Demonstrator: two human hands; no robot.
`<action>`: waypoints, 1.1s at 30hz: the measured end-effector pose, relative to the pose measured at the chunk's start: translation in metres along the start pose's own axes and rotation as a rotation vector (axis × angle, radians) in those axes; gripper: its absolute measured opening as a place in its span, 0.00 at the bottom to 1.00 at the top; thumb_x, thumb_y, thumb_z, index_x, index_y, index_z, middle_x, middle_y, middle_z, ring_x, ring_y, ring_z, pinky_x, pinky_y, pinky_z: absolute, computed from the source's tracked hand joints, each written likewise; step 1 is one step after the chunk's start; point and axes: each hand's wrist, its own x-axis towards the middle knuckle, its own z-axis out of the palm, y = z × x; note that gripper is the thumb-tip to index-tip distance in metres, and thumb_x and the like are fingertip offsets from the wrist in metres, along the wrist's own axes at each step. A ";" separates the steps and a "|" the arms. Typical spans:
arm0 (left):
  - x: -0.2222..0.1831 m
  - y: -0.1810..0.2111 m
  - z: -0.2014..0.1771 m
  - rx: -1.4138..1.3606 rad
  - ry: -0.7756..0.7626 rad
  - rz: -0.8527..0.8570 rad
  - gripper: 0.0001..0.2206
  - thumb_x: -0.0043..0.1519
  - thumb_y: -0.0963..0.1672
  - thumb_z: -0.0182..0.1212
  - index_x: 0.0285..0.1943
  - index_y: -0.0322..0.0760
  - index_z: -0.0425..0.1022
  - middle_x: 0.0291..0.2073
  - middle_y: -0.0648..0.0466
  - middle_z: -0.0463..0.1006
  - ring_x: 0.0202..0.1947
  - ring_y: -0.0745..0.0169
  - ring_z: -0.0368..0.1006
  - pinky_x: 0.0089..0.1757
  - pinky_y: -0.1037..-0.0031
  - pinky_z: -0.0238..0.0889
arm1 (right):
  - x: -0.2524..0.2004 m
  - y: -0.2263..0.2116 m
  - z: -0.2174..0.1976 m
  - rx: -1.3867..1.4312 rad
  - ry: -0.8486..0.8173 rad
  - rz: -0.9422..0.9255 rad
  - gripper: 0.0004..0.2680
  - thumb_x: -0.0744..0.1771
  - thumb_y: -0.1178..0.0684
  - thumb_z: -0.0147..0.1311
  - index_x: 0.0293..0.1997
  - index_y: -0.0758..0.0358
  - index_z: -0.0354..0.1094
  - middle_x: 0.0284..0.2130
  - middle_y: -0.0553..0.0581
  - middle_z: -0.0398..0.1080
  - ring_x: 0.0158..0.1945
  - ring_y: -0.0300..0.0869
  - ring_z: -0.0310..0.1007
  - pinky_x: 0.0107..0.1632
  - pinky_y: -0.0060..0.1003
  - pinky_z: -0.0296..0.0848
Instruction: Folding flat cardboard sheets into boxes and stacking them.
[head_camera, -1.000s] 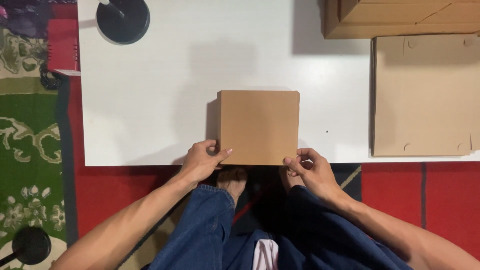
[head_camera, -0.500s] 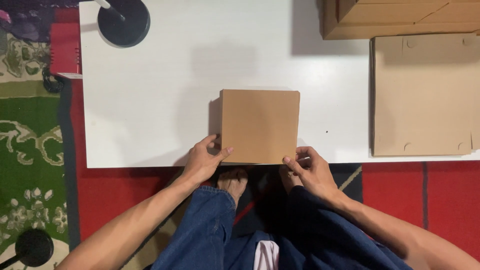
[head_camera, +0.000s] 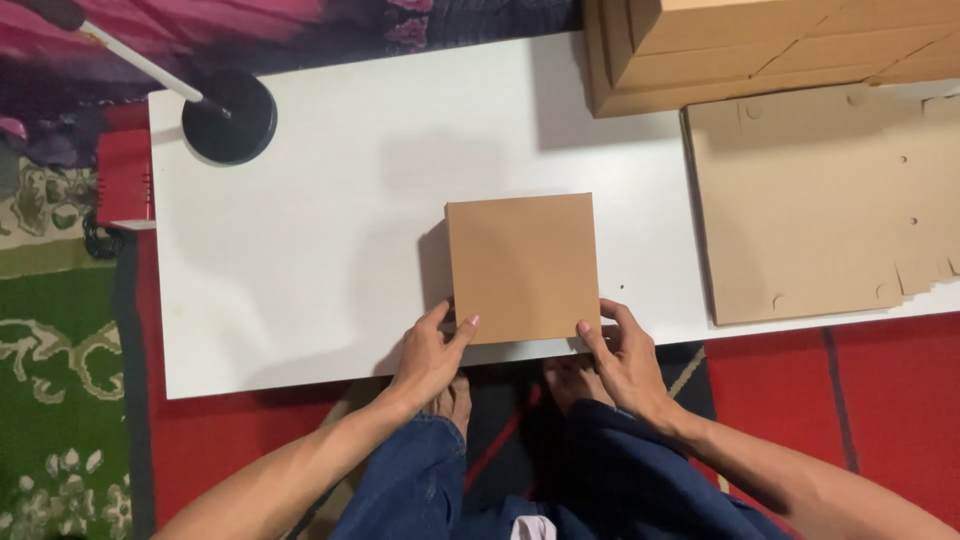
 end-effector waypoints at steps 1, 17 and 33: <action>0.007 -0.006 0.006 0.012 0.012 0.025 0.39 0.64 0.56 0.57 0.71 0.16 0.58 0.66 0.21 0.60 0.63 0.19 0.63 0.55 0.41 0.65 | -0.003 -0.004 -0.005 -0.005 0.017 0.009 0.23 0.70 0.41 0.47 0.66 0.71 0.58 0.53 0.76 0.70 0.56 0.67 0.75 0.55 0.60 0.75; 0.001 0.129 0.050 -0.102 0.091 0.590 0.28 0.61 0.51 0.65 0.60 0.21 0.70 0.46 0.33 0.71 0.49 0.30 0.77 0.50 0.48 0.72 | 0.029 -0.014 -0.102 0.153 0.671 -0.685 0.13 0.72 0.54 0.49 0.63 0.67 0.66 0.47 0.63 0.66 0.49 0.50 0.74 0.51 0.47 0.75; 0.085 0.231 0.079 -0.365 0.124 0.828 0.41 0.59 0.44 0.68 0.75 0.23 0.44 0.58 0.26 0.66 0.56 0.35 0.73 0.59 0.57 0.66 | 0.121 -0.083 -0.190 0.263 0.762 -0.529 0.14 0.73 0.44 0.48 0.61 0.63 0.68 0.40 0.64 0.74 0.41 0.50 0.77 0.48 0.46 0.75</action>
